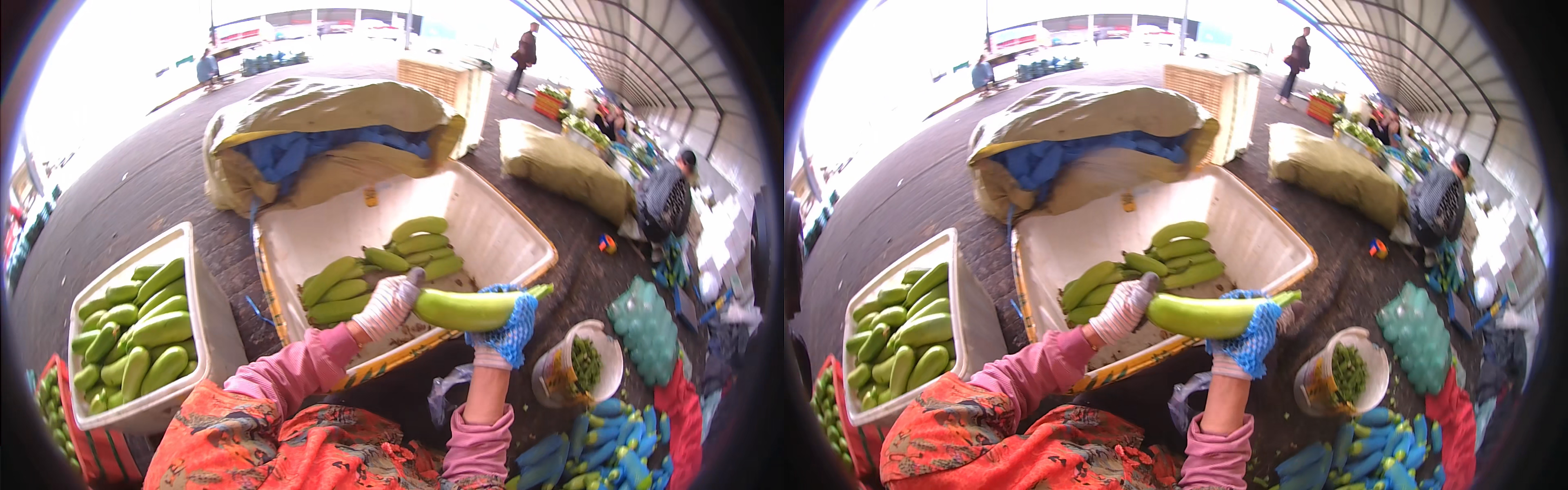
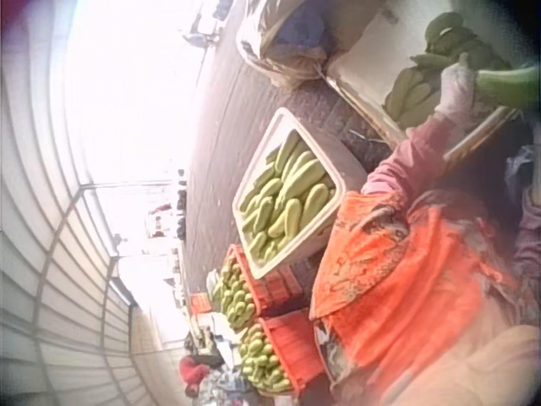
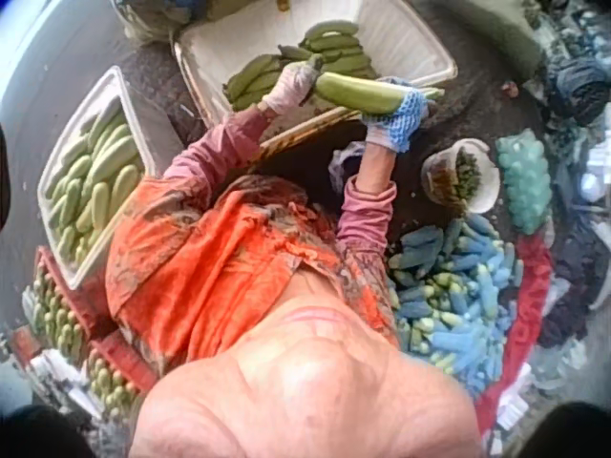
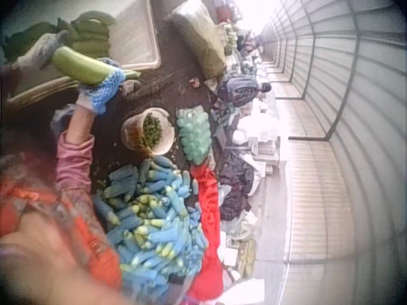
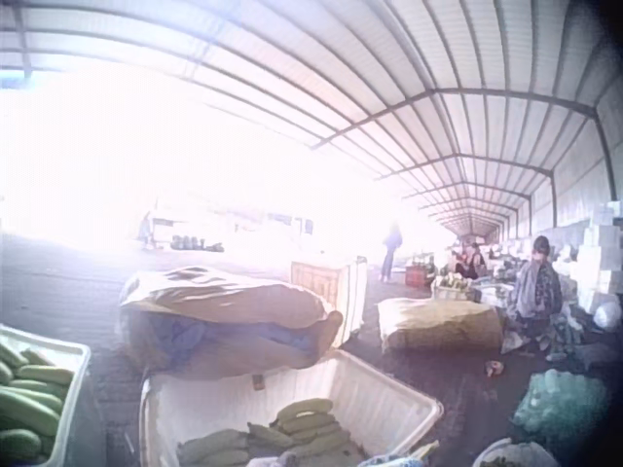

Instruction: The person sits on the ground and repeatedly picks up green vegetables, wraps each one in a blue foam net, and places the wrapped items into a plastic bag. The person handles the vegetables one at a time throughout the clip.

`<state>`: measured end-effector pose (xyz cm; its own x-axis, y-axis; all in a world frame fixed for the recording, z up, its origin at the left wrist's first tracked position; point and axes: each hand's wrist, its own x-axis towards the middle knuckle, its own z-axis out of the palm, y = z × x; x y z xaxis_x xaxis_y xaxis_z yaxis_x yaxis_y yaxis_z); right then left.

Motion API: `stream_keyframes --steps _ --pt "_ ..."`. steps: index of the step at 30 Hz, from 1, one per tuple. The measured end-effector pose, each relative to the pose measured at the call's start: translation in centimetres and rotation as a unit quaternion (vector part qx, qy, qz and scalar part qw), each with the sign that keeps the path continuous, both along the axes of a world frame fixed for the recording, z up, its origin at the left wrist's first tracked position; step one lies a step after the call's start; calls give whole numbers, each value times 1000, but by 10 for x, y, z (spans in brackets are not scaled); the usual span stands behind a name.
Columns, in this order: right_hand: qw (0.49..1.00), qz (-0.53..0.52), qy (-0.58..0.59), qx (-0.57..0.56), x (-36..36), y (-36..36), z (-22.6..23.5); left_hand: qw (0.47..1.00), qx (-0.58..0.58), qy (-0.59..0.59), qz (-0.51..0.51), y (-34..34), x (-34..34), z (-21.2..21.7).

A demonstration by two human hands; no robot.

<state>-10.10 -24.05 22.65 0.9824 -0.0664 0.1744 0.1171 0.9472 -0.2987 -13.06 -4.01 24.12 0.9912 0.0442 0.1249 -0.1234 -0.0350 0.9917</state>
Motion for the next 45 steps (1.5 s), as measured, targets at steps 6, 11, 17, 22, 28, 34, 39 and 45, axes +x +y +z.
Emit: stream_keyframes --steps 6,11,17,22,28,34,39,45 --pt "984 144 67 84 -14 21 24 904 419 -86 -21 46 -16 -32" --pt "985 147 -4 -90 -11 17 50 988 42 -27 -149 75 -4 11" --pt "929 340 -75 -124 -8 23 27 971 -199 64 -119 44 -32 10" --pt "850 192 -62 -487 -70 69 38 945 -320 57 25 26 -3 42" --pt "896 199 -21 -396 -37 61 18 945 225 27 -237 39 -44 56" --pt "907 218 119 -340 -51 89 -15 945 274 -163 -78 67 -6 49" --pt "978 181 64 -83 -59 20 -35 920 330 -204 56 148 96 51" --pt "912 -180 365 -58 -113 -97 -7 681 656 46 323 365 224 44"
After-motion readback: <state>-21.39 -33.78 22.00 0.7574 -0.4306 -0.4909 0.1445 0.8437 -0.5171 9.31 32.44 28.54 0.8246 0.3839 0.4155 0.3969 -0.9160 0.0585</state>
